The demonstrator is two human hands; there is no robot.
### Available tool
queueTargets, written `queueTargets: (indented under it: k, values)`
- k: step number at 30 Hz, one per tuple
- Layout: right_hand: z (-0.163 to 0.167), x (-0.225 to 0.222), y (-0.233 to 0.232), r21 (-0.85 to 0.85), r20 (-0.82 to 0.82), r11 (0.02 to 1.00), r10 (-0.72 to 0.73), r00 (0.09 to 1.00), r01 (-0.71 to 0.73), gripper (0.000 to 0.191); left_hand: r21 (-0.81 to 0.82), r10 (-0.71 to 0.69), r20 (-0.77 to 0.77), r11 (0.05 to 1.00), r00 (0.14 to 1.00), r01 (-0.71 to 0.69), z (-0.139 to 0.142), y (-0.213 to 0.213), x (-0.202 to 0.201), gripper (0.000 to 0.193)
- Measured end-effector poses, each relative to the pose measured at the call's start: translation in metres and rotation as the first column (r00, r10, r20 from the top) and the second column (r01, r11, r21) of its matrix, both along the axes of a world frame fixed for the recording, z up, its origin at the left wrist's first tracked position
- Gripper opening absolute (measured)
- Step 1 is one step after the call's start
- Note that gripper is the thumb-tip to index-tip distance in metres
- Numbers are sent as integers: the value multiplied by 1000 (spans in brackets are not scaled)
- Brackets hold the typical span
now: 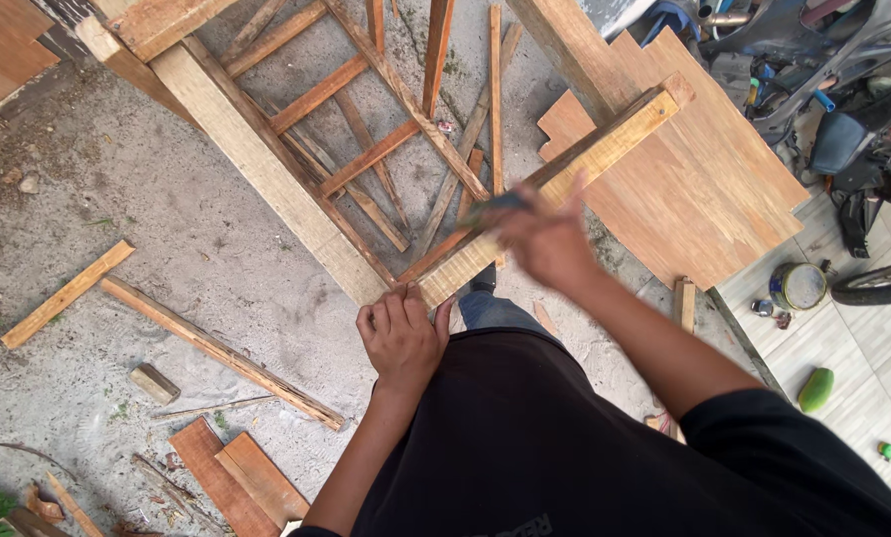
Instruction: The person sands the surface of wooden frame slats by hand using a piece of sandpaper.
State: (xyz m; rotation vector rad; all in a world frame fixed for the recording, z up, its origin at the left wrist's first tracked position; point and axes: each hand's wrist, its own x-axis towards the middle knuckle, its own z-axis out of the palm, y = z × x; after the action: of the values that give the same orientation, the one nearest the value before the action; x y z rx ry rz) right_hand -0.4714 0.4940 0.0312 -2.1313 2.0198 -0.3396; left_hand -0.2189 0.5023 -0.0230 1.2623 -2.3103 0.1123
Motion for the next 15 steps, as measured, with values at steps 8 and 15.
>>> queueTargets:
  k: [8, 15]
  values:
    - [-2, 9, 5, 2, 77, 994, -106, 991, 106, 21, -19, -1, -23, 1000, 1000, 0, 3, -1, 0, 50]
    - [-10, -43, 9, -141, 6, 953, -269, 963, 267, 23, -15, -7, -5, 1000, 1000, 7, 4, 0, -3, 51]
